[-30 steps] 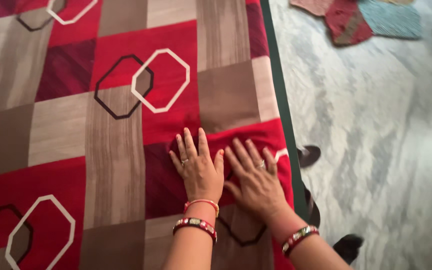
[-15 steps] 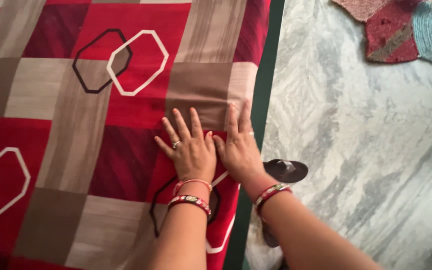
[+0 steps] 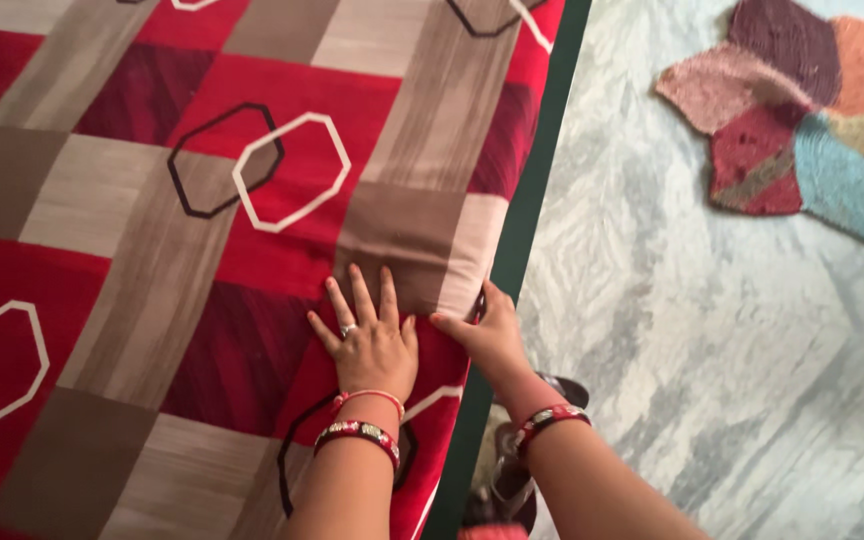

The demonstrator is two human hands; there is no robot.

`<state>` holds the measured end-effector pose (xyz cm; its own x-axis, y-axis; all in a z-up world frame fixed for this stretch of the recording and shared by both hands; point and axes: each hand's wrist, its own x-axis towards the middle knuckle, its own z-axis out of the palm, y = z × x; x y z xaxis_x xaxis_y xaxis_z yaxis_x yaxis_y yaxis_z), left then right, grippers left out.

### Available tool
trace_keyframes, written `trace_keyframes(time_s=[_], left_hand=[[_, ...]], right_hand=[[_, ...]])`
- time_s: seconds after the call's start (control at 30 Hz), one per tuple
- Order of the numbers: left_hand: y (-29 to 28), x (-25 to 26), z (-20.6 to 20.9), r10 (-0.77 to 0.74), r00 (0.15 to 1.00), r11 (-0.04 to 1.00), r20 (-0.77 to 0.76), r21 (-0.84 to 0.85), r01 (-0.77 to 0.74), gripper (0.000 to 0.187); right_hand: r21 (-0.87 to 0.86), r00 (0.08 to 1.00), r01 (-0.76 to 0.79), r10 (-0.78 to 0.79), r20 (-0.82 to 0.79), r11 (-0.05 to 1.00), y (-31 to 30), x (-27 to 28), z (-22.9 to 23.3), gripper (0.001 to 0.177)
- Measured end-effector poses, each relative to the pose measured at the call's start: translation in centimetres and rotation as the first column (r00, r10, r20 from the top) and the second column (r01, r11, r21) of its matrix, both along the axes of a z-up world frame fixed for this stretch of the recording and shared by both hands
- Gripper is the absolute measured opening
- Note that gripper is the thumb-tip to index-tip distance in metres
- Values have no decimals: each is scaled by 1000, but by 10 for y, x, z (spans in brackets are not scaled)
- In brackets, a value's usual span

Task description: The person makes the bed by tucking the edges of a bedsheet under the mattress and smoothing the sheet across the bed by hand.

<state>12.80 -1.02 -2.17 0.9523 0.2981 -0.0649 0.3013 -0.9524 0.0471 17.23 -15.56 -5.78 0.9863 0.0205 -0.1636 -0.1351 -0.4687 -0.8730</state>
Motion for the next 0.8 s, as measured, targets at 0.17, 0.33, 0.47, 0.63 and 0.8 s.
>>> trace_keyframes(time_s=[0.17,0.33,0.47,0.63,0.8], left_hand=[[-3,5,16,27,988,999,-149,-43,-34,77],[1,8,16,6,994,997,-108,-70,-14,80],[1,6,7,-66,996,993,66,-99,72,76],[1,28,1,-105,959,974,264,-165,152,74],[6,80,-6,-132,956,976,263,-134,171,67]], right_hand=[[262,968,24,43,-247,965,-8,3,5,46],[248,934,-7,94,-344,969,-12,24,8,42],[347,879,-28,188,-438,937,-22,47,15,47],[-517,902,-387,197,-385,763,-4,85,58,76],[-513,868,-54,295,400,857,47,85,72,83]])
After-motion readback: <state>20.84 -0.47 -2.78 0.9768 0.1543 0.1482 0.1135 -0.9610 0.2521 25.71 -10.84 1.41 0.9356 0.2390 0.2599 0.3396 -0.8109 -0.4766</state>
